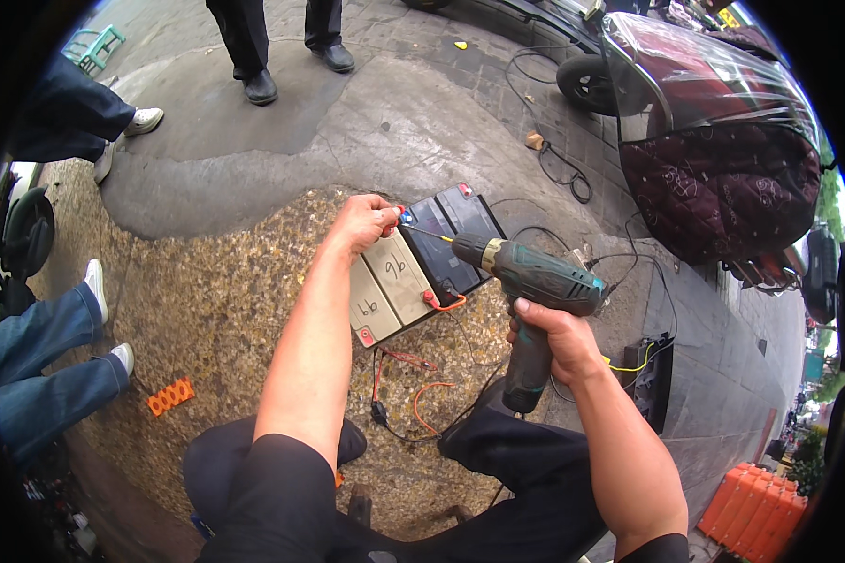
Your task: The person uses a power drill to secure wires to a battery pack and then fastens a plastic cover over the assembly. The person works on the ground in an outdoor area with several electric scooters nearby.
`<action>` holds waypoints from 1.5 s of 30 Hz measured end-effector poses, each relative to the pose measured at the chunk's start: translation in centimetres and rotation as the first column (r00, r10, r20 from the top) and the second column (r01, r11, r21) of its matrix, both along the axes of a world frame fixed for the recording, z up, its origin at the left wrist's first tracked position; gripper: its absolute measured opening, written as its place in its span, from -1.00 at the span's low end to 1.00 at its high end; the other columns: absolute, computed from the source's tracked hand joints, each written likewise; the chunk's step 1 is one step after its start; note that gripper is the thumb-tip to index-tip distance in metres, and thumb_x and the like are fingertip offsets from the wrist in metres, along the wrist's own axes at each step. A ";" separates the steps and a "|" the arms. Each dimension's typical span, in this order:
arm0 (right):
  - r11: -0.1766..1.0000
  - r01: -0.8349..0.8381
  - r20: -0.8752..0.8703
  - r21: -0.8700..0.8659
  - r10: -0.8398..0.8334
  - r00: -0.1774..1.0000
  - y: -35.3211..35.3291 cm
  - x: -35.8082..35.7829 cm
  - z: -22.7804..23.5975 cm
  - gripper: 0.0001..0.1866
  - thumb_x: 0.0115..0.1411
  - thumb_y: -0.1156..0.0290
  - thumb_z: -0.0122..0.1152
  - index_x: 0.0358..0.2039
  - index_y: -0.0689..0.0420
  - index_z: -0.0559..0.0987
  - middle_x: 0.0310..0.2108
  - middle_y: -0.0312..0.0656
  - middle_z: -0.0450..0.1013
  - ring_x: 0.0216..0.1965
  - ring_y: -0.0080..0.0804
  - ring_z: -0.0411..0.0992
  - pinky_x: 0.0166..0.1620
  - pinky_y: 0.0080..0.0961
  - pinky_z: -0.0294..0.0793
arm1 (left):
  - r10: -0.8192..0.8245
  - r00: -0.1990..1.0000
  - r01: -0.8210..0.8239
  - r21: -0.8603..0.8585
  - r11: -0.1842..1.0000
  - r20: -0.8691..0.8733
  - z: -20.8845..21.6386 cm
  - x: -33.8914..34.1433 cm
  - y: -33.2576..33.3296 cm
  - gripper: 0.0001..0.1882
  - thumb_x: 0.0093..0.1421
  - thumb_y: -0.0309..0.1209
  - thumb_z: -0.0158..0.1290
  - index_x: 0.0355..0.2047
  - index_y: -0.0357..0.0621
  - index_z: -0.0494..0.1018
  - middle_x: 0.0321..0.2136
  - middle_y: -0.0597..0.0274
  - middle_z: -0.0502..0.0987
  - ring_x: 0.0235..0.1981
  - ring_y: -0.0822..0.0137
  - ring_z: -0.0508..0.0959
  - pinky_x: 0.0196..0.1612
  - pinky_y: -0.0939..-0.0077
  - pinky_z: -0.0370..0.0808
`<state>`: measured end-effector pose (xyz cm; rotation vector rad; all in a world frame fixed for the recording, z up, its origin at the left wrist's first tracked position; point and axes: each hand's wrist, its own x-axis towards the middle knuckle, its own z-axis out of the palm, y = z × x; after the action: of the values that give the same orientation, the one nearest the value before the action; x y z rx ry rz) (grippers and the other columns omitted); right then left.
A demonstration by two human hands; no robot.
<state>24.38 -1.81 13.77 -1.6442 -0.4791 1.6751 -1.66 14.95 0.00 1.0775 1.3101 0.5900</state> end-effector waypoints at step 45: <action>0.570 -0.767 0.816 -0.293 0.568 0.111 13.8 -8.1 4.0 -0.53 -0.11 0.17 0.35 -0.14 0.08 0.65 -0.13 -0.05 0.59 -0.06 -0.15 0.55 0.01 -0.30 0.53 | -0.224 0.778 0.446 0.264 0.855 -0.587 -0.5 -0.6 1.2 -0.70 -0.03 -0.59 0.11 -0.26 -0.03 0.65 -0.31 0.01 0.65 -0.25 0.11 0.64 -0.15 0.35 0.53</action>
<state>16.24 12.03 17.81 -2.1756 -2.1813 1.0182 -2.29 16.13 -0.50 1.8782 1.4469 0.2715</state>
